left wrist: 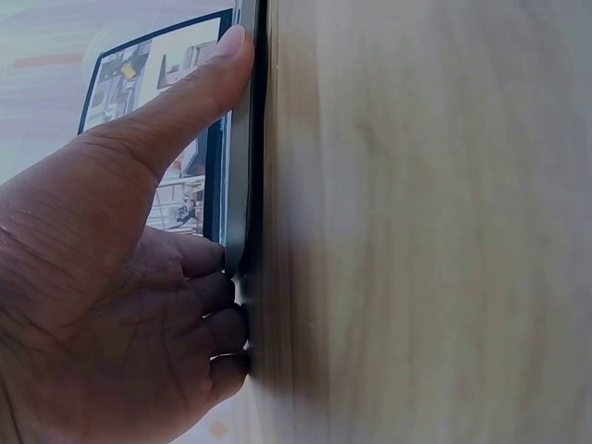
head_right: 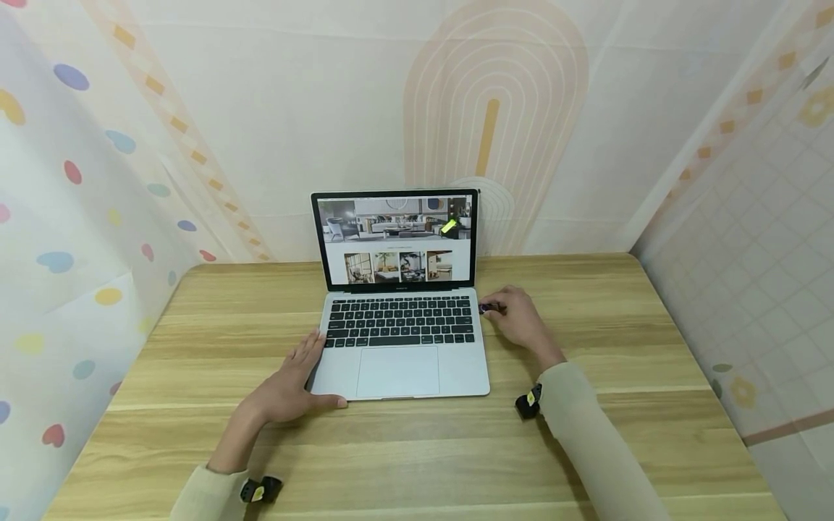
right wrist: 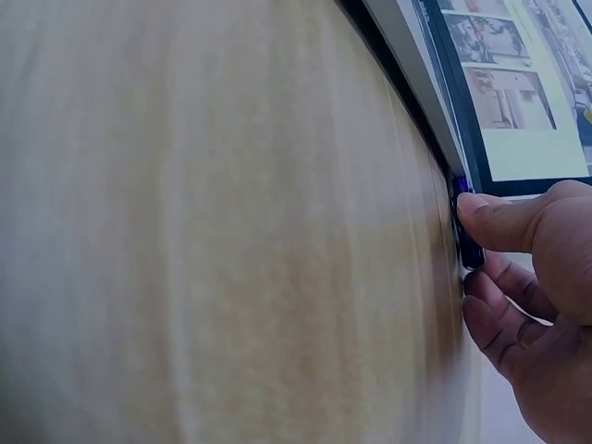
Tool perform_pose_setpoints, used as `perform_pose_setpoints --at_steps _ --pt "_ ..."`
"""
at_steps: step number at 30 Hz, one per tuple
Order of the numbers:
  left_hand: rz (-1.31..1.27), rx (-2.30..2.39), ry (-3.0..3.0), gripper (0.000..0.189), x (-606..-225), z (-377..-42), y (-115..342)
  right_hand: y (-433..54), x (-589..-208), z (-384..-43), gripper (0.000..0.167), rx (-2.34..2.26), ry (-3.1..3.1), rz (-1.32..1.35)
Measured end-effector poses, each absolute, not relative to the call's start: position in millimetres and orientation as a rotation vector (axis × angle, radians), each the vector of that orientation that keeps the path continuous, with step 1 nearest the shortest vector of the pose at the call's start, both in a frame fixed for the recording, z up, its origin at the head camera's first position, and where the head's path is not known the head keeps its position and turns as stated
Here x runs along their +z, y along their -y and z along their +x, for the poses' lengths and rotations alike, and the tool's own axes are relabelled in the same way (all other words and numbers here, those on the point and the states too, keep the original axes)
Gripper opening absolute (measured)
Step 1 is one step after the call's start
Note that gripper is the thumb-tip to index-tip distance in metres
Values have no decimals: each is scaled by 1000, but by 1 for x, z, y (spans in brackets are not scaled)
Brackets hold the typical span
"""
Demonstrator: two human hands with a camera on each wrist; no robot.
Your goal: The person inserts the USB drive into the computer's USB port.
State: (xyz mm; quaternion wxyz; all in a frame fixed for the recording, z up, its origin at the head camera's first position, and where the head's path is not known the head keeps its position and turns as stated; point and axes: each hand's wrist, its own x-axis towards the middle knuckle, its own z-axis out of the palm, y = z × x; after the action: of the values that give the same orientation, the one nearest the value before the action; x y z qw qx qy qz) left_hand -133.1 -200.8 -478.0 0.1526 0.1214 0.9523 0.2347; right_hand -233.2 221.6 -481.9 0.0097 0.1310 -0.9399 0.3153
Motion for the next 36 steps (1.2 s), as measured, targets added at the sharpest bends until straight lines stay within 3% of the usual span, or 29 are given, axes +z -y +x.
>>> perform_pose_setpoints --at_steps 13,26,36 --pt "330 678 -2723 131 -476 -137 200 -222 -478 -232 33 1033 2928 410" --pt "291 790 -2831 102 -474 -146 210 -239 -470 -224 48 1028 2929 388" --pt "283 794 -2952 104 -462 -159 232 -253 -468 -212 52 901 2915 424"
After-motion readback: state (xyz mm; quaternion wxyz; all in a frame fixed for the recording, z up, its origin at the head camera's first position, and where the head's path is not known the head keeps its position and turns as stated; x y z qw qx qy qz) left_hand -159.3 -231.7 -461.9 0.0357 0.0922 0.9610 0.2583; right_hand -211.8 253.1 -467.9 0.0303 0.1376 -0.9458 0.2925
